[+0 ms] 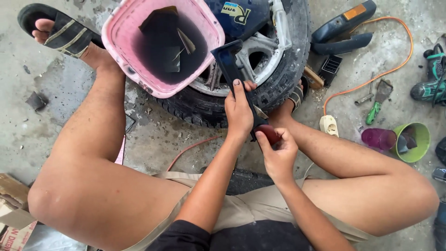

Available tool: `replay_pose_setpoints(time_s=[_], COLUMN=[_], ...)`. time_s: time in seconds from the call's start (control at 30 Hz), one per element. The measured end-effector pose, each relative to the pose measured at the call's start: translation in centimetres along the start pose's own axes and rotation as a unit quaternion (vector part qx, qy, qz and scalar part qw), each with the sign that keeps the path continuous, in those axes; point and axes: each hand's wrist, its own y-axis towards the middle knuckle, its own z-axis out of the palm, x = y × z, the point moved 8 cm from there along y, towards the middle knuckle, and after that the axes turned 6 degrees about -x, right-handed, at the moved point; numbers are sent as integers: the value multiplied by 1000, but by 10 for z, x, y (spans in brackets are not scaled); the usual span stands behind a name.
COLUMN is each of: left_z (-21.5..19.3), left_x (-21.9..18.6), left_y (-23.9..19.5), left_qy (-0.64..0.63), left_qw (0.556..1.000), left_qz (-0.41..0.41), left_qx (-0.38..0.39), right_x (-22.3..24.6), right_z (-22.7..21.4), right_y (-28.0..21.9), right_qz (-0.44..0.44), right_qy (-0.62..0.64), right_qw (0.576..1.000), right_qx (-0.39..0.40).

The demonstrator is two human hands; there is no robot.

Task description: Wet sanding a plastic motorcycle part to prepare it for painting or finishing.

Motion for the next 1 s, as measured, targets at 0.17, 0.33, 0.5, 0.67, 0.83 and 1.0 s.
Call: replay_pose_setpoints(time_s=[0.17, 0.33, 0.5, 0.67, 0.83, 1.0], left_z=[-1, 0, -2, -1, -2, -2], left_x=[2, 0, 9, 5, 6, 7], left_y=[0, -3, -3, 2, 0, 3], left_qy=[33, 15, 35, 40, 31, 30], left_qw=[999, 1000, 999, 999, 999, 999], left_qz=[9, -9, -10, -9, -11, -18], left_qx=[18, 3, 10, 19, 21, 36], right_x=[16, -32, 6, -5, -2, -12], right_z=[18, 3, 25, 16, 33, 18], right_y=[23, -7, 22, 1, 31, 1], right_qz=[-78, 49, -11, 35, -13, 40], right_qy=[0, 17, 27, -10, -14, -16], right_qw=[997, 998, 999, 997, 999, 996], right_qx=[-10, 38, 36, 72, 48, 79])
